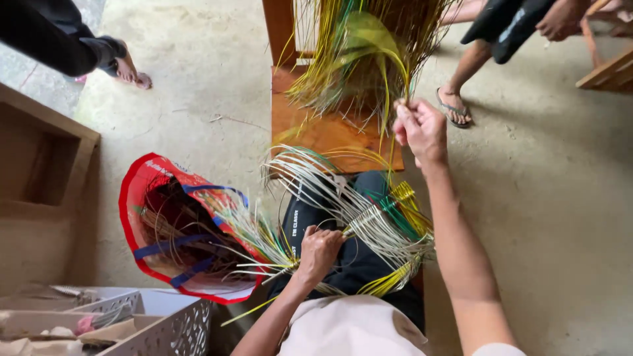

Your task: Weaving colorful plastic fibers together on a wooden block to create a patterned structure

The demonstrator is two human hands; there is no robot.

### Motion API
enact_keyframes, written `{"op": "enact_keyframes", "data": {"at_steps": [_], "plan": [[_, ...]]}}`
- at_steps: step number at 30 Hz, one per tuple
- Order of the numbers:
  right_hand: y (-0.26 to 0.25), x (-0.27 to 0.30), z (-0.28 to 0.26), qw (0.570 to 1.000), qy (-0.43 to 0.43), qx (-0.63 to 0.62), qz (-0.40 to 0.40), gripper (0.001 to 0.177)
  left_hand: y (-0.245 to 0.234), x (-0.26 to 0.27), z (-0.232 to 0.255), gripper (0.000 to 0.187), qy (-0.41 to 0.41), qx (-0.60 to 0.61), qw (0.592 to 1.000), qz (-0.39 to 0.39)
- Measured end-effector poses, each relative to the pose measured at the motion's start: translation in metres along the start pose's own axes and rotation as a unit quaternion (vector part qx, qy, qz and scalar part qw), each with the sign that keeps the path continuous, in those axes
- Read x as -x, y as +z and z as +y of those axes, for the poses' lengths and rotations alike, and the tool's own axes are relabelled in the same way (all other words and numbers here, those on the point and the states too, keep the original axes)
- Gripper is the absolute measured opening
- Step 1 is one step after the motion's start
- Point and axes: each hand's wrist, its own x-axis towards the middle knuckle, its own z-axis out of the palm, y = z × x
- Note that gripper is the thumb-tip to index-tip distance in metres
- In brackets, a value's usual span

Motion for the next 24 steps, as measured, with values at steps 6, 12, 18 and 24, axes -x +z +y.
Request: {"op": "enact_keyframes", "data": {"at_steps": [6, 12, 18, 24], "plan": [[-0.009, 0.03, 0.0, 0.95, 0.06, 0.285, -0.116, 0.037, 0.001, 0.001, -0.005, 0.022, -0.036, -0.001, 0.999, 0.002], [0.03, 0.074, 0.065, 0.863, 0.059, 0.416, -0.282, 0.044, 0.013, -0.001, -0.002, 0.022, -0.032, 0.006, 0.999, 0.001], [0.063, 0.049, 0.136, 0.914, -0.033, 0.269, -0.302, 0.021, 0.019, -0.001, -0.002, 0.018, -0.018, 0.007, 1.0, -0.004], [0.039, 0.021, 0.016, 0.991, -0.025, 0.015, -0.133, 0.026, 0.02, -0.001, -0.006, 0.017, -0.022, 0.029, 0.999, -0.003]]}}
